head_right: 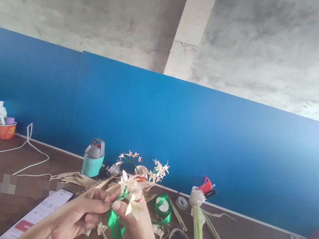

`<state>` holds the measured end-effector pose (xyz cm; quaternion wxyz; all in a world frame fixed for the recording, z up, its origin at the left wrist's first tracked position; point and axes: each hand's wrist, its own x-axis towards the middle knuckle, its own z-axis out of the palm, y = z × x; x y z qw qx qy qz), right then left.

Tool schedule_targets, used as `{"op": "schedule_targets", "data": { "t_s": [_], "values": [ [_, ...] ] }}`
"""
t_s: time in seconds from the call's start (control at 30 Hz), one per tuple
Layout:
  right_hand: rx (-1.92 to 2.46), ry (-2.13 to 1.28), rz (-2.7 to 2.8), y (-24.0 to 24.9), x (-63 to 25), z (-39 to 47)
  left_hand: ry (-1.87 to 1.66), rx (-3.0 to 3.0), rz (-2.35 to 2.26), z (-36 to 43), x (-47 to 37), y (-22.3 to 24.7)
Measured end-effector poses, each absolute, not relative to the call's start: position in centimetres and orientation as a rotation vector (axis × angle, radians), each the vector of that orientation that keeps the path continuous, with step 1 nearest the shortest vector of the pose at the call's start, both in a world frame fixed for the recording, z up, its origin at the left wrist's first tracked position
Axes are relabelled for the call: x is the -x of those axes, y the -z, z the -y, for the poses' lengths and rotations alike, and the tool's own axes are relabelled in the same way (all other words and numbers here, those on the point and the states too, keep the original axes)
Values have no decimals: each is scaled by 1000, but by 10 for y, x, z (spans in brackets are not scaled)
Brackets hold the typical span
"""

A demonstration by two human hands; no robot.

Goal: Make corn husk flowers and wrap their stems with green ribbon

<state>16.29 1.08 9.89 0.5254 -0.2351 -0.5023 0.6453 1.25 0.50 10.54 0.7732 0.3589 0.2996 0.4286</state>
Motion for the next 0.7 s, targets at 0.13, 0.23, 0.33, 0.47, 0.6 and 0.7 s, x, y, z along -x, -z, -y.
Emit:
{"op": "schedule_targets", "data": {
  "t_s": [0.13, 0.23, 0.33, 0.47, 0.6, 0.7],
  "values": [
    [574, -1542, 1174, -101, -161, -9, -950, -970, -719, -3, -14, -107],
    [555, -1533, 1143, -105, -157, -7, -989, -1214, -860, -3, -16, -107],
    [542, -1505, 1104, -105, -153, -6, -1089, -1479, -1070, -3, -18, -103],
    [592, -1458, 1028, -97, -148, -9, -1436, -1978, -1305, -2, -18, -94],
    [629, -1391, 1028, -96, -145, -9, -1692, -2271, -1255, -2, -18, -89],
    [664, -1397, 1062, -103, -147, -6, -1641, -2137, -1187, -4, -17, -91]
  ]
}}
